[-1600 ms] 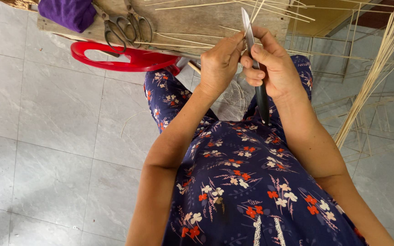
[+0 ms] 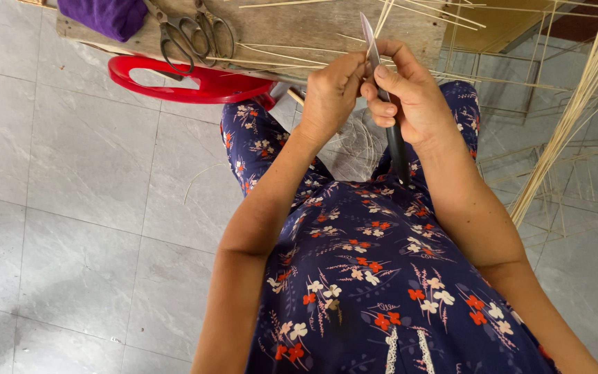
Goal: The person sits on a low stool and uses a knife to sharpen the ends of thin wooden sticks. They hold the sticks in their left hand and scrape the knife along them to create a point, then place the sharpened sticks on a wooden board. The person also handles a metal wire frame structure.
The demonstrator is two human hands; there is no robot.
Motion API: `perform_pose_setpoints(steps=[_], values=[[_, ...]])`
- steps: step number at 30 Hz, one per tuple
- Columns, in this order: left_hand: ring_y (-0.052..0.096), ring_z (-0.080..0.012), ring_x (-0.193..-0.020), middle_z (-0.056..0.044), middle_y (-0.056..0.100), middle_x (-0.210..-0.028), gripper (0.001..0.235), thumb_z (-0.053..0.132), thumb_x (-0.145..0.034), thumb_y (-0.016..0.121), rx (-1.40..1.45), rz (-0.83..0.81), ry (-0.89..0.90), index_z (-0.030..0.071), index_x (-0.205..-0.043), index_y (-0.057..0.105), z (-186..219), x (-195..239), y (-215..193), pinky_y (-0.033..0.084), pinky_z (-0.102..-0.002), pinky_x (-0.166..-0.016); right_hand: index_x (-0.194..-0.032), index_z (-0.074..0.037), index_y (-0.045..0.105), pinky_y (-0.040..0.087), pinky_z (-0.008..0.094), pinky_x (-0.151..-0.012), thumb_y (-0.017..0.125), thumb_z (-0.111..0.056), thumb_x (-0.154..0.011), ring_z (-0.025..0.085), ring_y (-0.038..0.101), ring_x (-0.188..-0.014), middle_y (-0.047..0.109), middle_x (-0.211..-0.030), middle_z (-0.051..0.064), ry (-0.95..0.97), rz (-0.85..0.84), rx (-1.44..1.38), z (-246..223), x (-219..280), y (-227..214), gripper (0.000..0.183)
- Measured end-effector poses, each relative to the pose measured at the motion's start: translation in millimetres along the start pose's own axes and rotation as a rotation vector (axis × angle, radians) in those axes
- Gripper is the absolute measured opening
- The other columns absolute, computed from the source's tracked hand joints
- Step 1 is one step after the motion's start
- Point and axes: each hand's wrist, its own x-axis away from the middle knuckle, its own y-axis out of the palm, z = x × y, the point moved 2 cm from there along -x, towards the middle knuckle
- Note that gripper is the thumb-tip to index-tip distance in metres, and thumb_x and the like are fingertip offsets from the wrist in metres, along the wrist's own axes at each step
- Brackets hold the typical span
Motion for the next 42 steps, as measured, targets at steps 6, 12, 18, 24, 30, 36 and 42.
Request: perform_pose_setpoints(steps=[6, 12, 18, 24, 30, 36, 42], values=[[0.074, -0.0231, -0.073, -0.009, 0.072, -0.086, 0.009, 0.004, -0.098, 0.064, -0.074, 0.044, 0.081, 0.007, -0.106, 0.067, -2.6, 1.6, 1.5, 0.058, -0.033, -0.063, -0.138, -0.017, 0.051, 0.035, 0.02, -0.049, 0.059, -0.017, -0.11, 0.007, 0.044, -0.057, 0.061, -0.089, 0.009, 0.013, -0.019, -0.025, 9.2, -4.8, -4.6, 0.029], [0.075, -0.0219, -0.071, -0.009, 0.072, -0.083, 0.004, 0.007, -0.101, 0.066, -0.033, -0.054, 0.002, 0.008, -0.103, 0.068, -10.4, 1.0, -0.2, 0.058, -0.035, -0.064, -0.138, -0.017, 0.051, 0.036, 0.021, -0.049, 0.059, -0.018, -0.11, 0.007, 0.044, -0.057, 0.062, -0.09, 0.01, 0.011, -0.016, -0.001, 13.7, -4.0, -7.8, 0.03], [0.067, -0.0202, -0.072, -0.011, 0.065, -0.102, 0.044, 0.014, -0.086, 0.079, -0.058, -0.047, 0.063, 0.004, -0.125, 0.061, 21.6, -29.8, -47.4, 0.056, -0.032, -0.064, -0.136, -0.016, 0.051, 0.036, 0.022, -0.047, 0.063, -0.017, -0.106, 0.007, 0.044, -0.055, 0.064, -0.087, 0.012, 0.057, 0.076, 0.169, 2.6, -2.9, -6.2, 0.032], [0.062, -0.0224, -0.078, -0.007, 0.061, -0.087, 0.013, 0.011, -0.091, 0.08, -0.109, 0.007, 0.248, 0.008, -0.102, 0.075, 31.8, -45.2, -39.7, 0.052, -0.036, -0.068, -0.133, -0.017, 0.053, 0.035, 0.022, -0.048, 0.064, -0.016, -0.106, 0.007, 0.043, -0.055, 0.064, -0.087, 0.012, 0.088, 0.067, 0.219, 0.9, -9.0, 0.9, 0.03], [0.061, -0.0188, -0.068, -0.006, 0.064, -0.075, 0.007, 0.012, -0.092, 0.078, -0.093, 0.079, 0.147, 0.006, -0.091, 0.076, 4.9, -41.2, -23.9, 0.049, -0.035, -0.062, -0.13, -0.021, 0.052, 0.033, 0.02, -0.045, 0.064, -0.015, -0.102, 0.006, 0.042, -0.052, 0.061, -0.083, 0.008, 0.227, 0.075, 0.11, 17.5, -19.1, -16.6, 0.031], [0.064, -0.0128, -0.063, -0.004, 0.067, -0.074, 0.009, 0.015, -0.095, 0.075, -0.032, 0.123, 0.084, 0.007, -0.091, 0.077, -0.5, -56.3, -37.7, 0.05, -0.031, -0.058, -0.133, -0.022, 0.052, 0.032, 0.02, -0.042, 0.062, -0.016, -0.1, 0.006, 0.04, -0.05, 0.059, -0.08, 0.008, 0.375, 0.084, 0.121, 48.9, -24.1, -30.4, 0.035], [0.069, -0.0084, -0.063, -0.001, 0.075, -0.074, 0.011, 0.015, -0.097, 0.072, -0.009, 0.147, 0.074, 0.008, -0.093, 0.079, -9.3, -70.4, -41.2, 0.054, -0.027, -0.056, -0.137, -0.022, 0.05, 0.033, 0.02, -0.041, 0.062, -0.016, -0.1, 0.005, 0.04, -0.051, 0.058, -0.079, 0.007, 0.463, 0.089, 0.089, 80.8, -30.3, -50.6, 0.039]])
